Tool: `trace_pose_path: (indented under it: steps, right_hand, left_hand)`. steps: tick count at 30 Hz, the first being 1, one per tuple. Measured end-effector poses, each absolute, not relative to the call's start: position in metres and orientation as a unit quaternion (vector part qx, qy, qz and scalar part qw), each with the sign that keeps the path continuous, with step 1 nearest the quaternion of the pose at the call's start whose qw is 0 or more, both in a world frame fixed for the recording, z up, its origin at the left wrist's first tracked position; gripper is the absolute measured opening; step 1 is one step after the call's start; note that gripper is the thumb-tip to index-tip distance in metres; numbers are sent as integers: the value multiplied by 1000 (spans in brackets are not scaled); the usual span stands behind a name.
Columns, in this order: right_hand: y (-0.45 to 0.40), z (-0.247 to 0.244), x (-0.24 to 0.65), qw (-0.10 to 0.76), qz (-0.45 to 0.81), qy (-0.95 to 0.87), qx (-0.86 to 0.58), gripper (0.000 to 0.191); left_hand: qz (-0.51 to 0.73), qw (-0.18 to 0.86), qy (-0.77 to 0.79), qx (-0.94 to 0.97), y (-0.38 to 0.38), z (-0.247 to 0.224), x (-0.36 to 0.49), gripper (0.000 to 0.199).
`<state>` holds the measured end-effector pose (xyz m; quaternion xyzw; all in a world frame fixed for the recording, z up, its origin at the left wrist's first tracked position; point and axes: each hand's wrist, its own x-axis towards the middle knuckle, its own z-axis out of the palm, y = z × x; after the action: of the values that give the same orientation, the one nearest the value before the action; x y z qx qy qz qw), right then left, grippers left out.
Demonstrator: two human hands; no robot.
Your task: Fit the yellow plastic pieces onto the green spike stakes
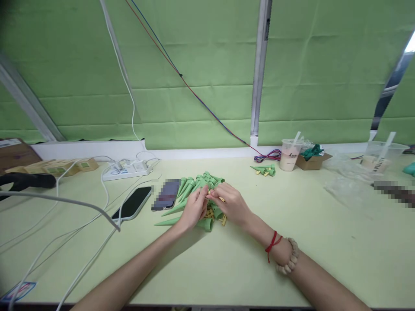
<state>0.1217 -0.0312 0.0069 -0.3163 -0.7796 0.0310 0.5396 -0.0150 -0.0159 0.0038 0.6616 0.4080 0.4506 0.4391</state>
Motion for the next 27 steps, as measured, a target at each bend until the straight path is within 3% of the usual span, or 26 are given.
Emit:
trace_pose_path:
  steps: [3,5,9,12,20,27]
  right_hand:
    - [-31,5,123,544,72,-767,-333,19]
    - [-32,3,121,576,188,-702,-374,17]
    - [-36,0,111,576,461,-556,-381,32]
    - [-38,1,108,579,534,-504,-355,36]
    - [-37,1,114,587,435,-575,-367,36]
    - [-37,-4,122,578,111,-727,-353,20]
  left_hand:
    - [446,428,414,668,-17,4,-14,45]
    - [478,343,425,688,-17,3,-16,44]
    - [458,249,446,727,-18,2,-23,36]
    - [426,194,457,756,-19,5,-25,33]
    - [400,158,465,774,-22,7,-24,33]
    - [453,330,445,698,-20,1,-15,42]
